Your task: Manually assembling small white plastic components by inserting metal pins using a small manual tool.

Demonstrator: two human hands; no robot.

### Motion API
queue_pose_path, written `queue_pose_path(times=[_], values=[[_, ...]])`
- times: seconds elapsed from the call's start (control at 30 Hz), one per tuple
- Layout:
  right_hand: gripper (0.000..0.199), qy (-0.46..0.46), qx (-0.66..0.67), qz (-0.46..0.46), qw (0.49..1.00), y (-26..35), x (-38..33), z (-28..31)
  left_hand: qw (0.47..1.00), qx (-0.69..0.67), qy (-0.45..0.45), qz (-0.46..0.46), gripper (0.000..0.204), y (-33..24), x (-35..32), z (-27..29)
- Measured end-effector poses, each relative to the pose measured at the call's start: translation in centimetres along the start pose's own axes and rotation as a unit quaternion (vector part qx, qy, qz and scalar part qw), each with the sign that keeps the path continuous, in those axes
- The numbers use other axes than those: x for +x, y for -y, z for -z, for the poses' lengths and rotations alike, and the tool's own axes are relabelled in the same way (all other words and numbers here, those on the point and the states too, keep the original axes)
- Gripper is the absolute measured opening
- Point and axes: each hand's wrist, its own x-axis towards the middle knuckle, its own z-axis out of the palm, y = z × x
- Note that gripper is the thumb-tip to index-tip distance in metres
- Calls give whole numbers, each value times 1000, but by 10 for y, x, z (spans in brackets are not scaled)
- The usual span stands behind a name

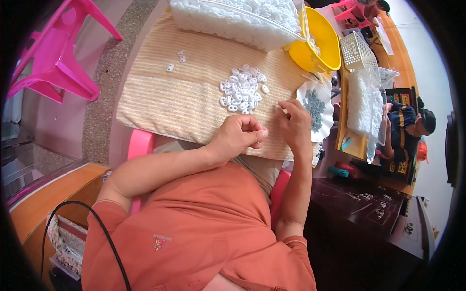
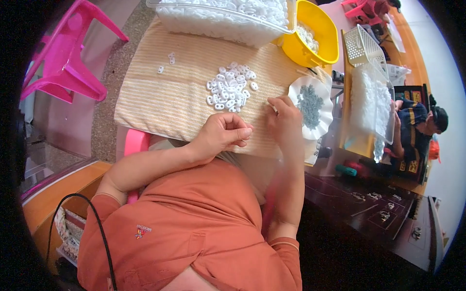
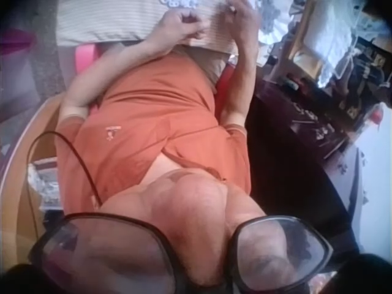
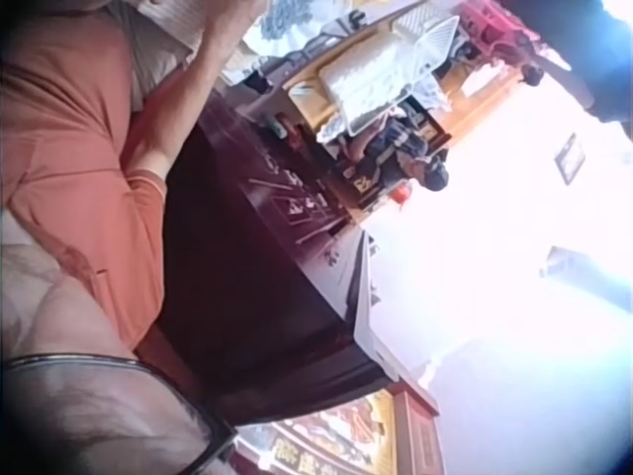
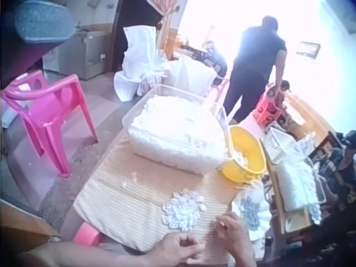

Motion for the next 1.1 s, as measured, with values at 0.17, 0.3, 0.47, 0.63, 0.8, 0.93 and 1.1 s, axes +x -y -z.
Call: queue_pose_path(times=[0.17, 0.3, 0.47, 0.63, 0.8, 0.93, 1.1], values=[[10, 0, -8, 16, 1000, 13, -3, -3, 992, 63, 20, -107, 9, 0, -2, -1], [5, 38, -81, 67, 994, 29, -2, 8, 961, 151, -22, -229, 6, -14, -1, 0], [4, 24, -47, 58, 997, 22, -6, 4, 811, 390, -263, -348, 8, -69, 13, 39], [5, 27, -35, 34, 998, 21, -8, 3, 586, 589, -430, -352, 17, -104, 11, 98], [5, 15, -19, 21, 999, 16, -12, 0, 530, 643, -463, -304, 20, -106, 11, 113], [6, 12, -27, 25, 999, 19, -13, 1, 521, 672, -454, -266, 20, -105, 13, 123], [7, 9, -35, 22, 999, 15, -15, -2, 531, 677, -444, -251, 19, -107, 15, 122]])
